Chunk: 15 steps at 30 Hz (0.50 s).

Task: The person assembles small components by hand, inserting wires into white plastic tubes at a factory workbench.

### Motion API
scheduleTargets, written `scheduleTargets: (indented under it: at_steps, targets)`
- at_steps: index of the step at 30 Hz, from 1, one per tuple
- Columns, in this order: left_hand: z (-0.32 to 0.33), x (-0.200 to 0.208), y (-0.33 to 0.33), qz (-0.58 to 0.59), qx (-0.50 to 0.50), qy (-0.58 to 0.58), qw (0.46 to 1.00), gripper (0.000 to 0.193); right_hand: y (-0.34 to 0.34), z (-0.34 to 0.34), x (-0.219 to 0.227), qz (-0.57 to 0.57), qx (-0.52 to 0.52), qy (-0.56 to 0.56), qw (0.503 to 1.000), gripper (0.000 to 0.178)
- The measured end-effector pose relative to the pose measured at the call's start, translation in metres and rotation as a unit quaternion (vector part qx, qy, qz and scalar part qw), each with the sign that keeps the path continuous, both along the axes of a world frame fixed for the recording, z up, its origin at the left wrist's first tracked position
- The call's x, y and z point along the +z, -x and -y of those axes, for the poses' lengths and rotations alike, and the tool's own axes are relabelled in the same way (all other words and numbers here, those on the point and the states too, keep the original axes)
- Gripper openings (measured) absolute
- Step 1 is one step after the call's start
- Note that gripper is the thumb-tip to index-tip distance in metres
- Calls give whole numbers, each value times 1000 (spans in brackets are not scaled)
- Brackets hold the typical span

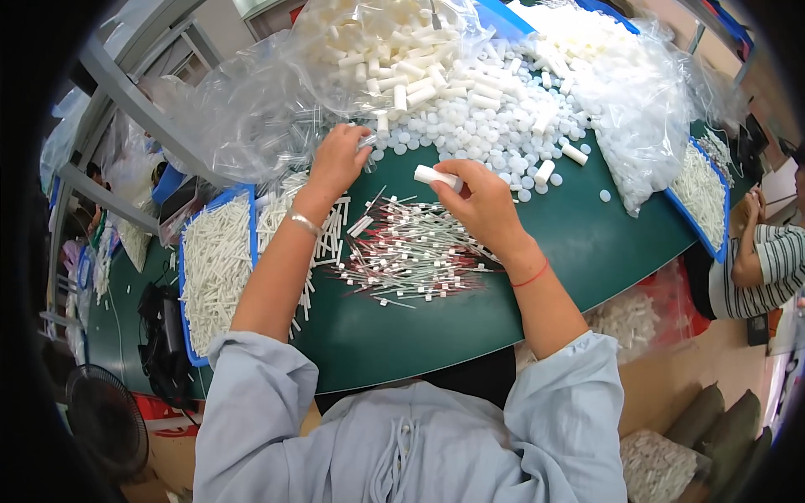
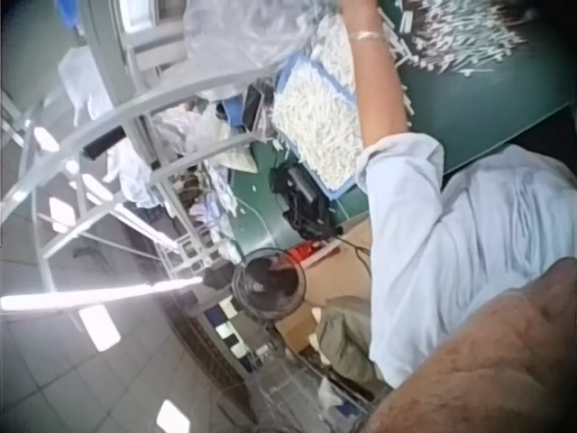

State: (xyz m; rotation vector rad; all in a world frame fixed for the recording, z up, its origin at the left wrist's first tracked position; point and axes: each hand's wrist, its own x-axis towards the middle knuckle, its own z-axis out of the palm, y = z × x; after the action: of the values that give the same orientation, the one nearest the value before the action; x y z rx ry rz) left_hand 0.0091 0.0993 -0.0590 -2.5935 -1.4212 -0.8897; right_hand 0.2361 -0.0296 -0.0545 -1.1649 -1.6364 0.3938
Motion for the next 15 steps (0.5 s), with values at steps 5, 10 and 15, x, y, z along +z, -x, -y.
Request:
scheduleTargets:
  at_steps: [5, 10, 15]
  targets:
    - [55, 24, -38, 189, -157, 197, 949, 30, -5, -5, 0, -151, -13, 47, 987, 21]
    - [76, 22, -51, 346, -200, 353, 846, 30, -9, -4, 6, -214, 12, 88, 973, 20]
    - [81, 17, -51, 406, -160, 372, 820, 35, -11, -2, 6, -82, 25, 43, 995, 21]
